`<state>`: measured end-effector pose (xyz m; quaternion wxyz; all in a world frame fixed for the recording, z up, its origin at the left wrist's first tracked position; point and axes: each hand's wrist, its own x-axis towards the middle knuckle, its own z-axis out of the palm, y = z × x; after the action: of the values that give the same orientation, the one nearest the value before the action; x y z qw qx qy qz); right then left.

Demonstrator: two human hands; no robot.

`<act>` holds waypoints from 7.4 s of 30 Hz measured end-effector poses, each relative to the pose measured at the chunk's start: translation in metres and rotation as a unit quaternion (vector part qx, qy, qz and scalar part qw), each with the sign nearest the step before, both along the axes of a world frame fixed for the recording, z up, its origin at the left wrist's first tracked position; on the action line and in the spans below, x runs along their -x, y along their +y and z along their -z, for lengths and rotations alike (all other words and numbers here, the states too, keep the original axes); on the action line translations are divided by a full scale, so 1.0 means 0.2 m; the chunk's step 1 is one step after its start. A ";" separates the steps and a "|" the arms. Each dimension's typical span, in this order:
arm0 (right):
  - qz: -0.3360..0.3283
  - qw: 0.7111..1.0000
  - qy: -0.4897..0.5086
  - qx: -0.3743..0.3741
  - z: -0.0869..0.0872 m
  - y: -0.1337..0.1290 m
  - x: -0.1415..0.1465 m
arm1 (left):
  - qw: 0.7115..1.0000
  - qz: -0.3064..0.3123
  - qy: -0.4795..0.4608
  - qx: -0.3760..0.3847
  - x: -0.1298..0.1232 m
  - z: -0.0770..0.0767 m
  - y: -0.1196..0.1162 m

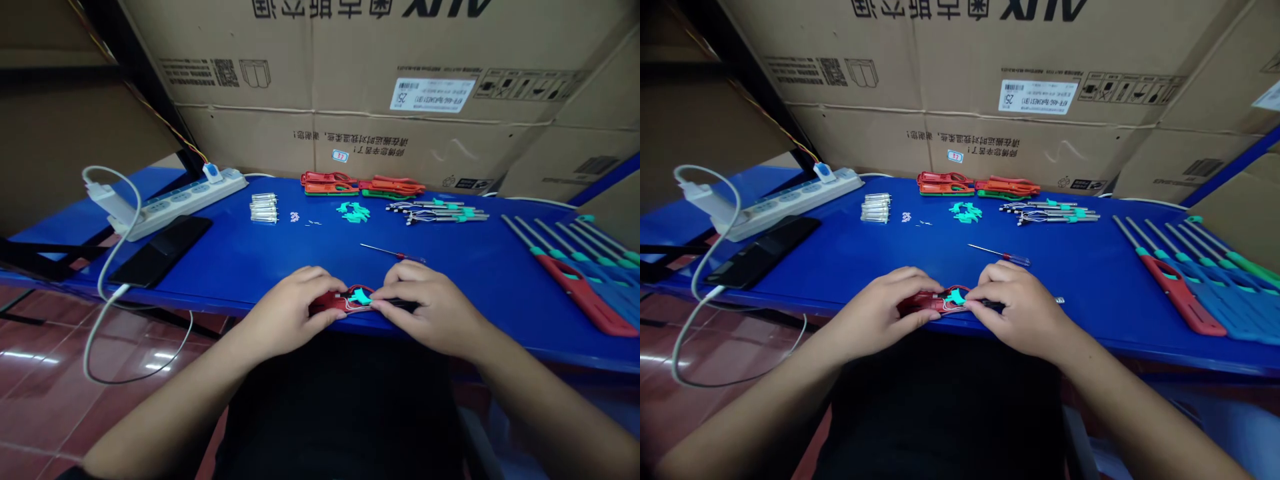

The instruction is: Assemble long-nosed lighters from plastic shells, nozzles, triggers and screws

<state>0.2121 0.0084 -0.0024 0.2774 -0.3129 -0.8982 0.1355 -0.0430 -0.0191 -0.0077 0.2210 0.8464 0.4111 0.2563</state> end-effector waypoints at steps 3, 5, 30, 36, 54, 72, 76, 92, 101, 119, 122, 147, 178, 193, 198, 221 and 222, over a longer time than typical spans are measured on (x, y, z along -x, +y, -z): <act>0.000 1.000 -0.024 -0.003 0.01 -0.01 0.00 | 1.000 0.016 -0.014 0.007 0.00 0.02 0.01; 0.003 1.000 -0.030 0.001 0.01 -0.01 0.01 | 0.999 0.030 -0.016 0.010 0.01 0.02 0.02; 0.001 0.997 -0.078 -0.014 -0.01 -0.03 0.01 | 0.998 0.050 0.011 -0.035 0.02 0.05 0.01; 0.000 0.991 -0.128 -0.030 -0.05 -0.03 0.04 | 0.998 0.047 0.020 -0.037 0.02 0.05 0.01; -0.020 0.973 -0.229 0.003 -0.16 0.01 0.08 | 0.998 0.036 -0.029 -0.042 0.00 0.04 0.01; -0.091 0.972 -0.213 -0.049 -0.14 0.05 0.07 | 0.998 0.043 0.010 -0.049 0.00 0.04 0.01; -0.095 0.973 -0.209 -0.013 -0.15 0.06 0.08 | 0.998 0.045 0.008 -0.051 0.00 0.04 0.02; -0.090 0.990 -0.104 0.028 -0.06 0.05 0.05 | 0.999 -0.007 0.009 -0.035 0.01 0.04 0.01; -0.068 0.990 -0.090 0.090 -0.06 0.05 0.03 | 0.997 0.051 0.017 -0.058 0.02 0.06 0.01; 0.003 0.907 -0.216 0.361 -0.17 0.23 0.12 | 0.997 0.061 0.029 -0.035 0.02 0.05 0.02; 0.023 0.899 -0.213 0.382 -0.16 0.24 0.13 | 0.997 0.061 0.031 -0.030 0.02 0.05 0.03; 0.070 0.918 -0.313 0.231 -0.18 0.22 0.26 | 0.999 0.030 0.014 -0.018 -0.01 0.03 0.07; 0.155 0.984 -0.013 -0.083 0.07 -0.05 -0.11 | 0.996 0.043 0.074 -0.012 0.12 -0.11 0.14; 0.161 0.984 -0.055 -0.058 0.09 -0.07 -0.23 | 0.993 0.064 0.091 -0.031 0.04 -0.06 0.18; 0.174 0.983 -0.041 -0.035 0.10 -0.08 -0.23 | 0.996 -0.033 0.045 -0.066 0.16 -0.21 0.27; -0.009 0.961 -0.259 -0.097 -0.27 0.49 0.43 | 0.913 -0.274 0.299 0.045 0.47 -0.18 0.67; -0.013 0.957 -0.272 -0.099 -0.25 0.54 0.49 | 0.914 -0.270 0.297 0.046 0.48 -0.18 0.67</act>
<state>0.1139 0.1173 0.0472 0.0509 -0.2971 -0.9526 -0.0410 -0.1385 0.1152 0.0282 0.0496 0.7288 0.6825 0.0235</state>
